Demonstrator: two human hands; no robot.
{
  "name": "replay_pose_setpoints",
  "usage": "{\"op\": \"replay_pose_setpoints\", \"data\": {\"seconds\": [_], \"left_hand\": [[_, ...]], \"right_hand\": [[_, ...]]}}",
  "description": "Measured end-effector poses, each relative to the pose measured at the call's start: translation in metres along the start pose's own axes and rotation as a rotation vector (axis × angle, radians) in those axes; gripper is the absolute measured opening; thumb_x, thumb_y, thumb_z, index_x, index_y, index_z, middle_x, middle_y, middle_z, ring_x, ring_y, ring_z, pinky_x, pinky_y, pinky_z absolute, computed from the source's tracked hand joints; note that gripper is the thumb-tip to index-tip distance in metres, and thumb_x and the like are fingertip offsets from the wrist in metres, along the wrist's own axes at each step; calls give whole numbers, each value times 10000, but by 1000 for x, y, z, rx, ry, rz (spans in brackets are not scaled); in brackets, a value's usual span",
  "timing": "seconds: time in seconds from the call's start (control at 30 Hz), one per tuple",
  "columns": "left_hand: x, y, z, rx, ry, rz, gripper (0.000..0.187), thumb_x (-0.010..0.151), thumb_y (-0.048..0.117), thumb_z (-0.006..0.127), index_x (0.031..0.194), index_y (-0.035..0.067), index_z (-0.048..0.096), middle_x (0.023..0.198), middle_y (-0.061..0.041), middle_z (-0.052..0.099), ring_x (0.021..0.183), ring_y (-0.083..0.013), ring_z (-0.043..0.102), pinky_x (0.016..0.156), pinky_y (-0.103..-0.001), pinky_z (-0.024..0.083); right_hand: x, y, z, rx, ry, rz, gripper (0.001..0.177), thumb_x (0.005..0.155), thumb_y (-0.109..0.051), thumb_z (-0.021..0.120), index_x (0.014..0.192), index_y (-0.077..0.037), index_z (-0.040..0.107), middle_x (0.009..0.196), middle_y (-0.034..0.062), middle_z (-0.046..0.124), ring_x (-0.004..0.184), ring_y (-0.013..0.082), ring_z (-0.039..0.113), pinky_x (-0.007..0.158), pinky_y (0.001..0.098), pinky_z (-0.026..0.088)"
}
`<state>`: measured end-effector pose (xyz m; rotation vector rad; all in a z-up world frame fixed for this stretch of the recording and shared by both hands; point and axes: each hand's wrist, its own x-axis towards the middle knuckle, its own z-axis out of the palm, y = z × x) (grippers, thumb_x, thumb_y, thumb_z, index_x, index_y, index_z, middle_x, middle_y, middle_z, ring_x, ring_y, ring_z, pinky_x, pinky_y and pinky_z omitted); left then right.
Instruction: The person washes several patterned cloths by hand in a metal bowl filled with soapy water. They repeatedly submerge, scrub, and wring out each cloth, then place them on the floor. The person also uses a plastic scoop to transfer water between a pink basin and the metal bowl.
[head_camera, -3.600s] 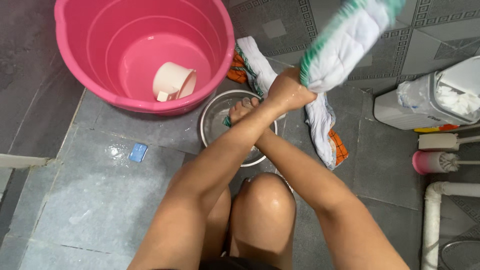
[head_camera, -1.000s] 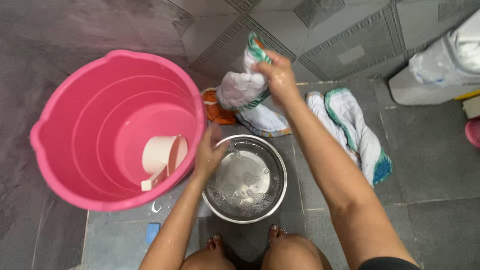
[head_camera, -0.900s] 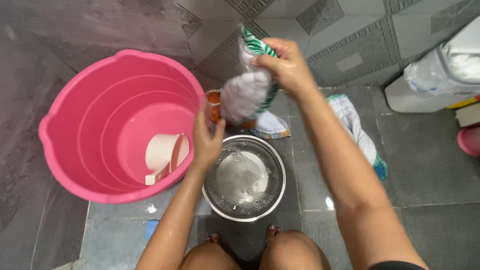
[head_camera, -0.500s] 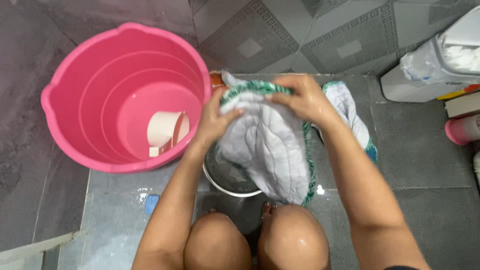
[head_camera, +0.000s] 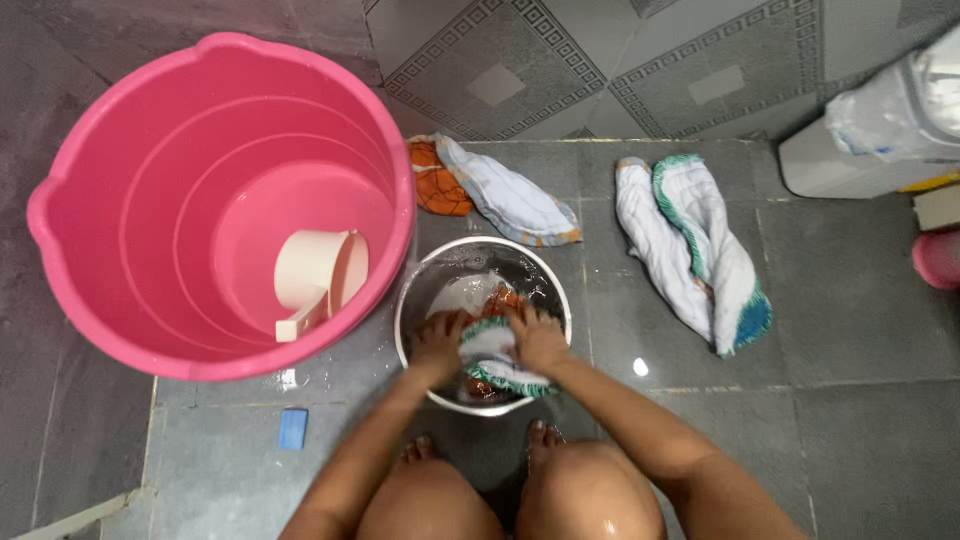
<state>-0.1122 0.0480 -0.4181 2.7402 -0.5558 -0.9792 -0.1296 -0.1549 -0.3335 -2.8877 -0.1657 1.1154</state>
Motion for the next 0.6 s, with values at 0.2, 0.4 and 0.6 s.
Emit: {"op": "replay_pose_setpoints", "data": {"seconds": [0.2, 0.4, 0.6], "left_hand": [[43, -15, 44, 127, 72, 83, 907, 973, 426, 509, 1592, 148, -93, 1629, -351, 86, 1485, -524, 173, 1135, -603, 230], [46, -28, 13, 103, 407, 35, 624, 955, 176, 549, 1548, 265, 376, 1458, -287, 480, 1314, -479, 506, 1075, -557, 449], [-30, 5, -101, -536, 696, -43, 261, 889, 166, 677, 1136, 164, 764, 1010, -198, 744, 964, -415, 698, 820, -510, 555]], "right_hand": [[37, -12, 15, 34, -112, -16, 923, 1025, -471, 470, 1666, -112, -88, 1674, 289, 61, 1512, 418, 244, 1268, 544, 157], [77, 12, 36, -57, 130, 42, 837, 857, -328, 701, 1524, -83, 261, 1468, 305, 337, 1308, 442, 426, 1056, 538, 373], [51, 44, -7, 608, 734, -67, 278, 892, -287, 779, 1106, -110, 753, 858, 149, 753, 742, 293, 718, 673, 460, 580]]}}
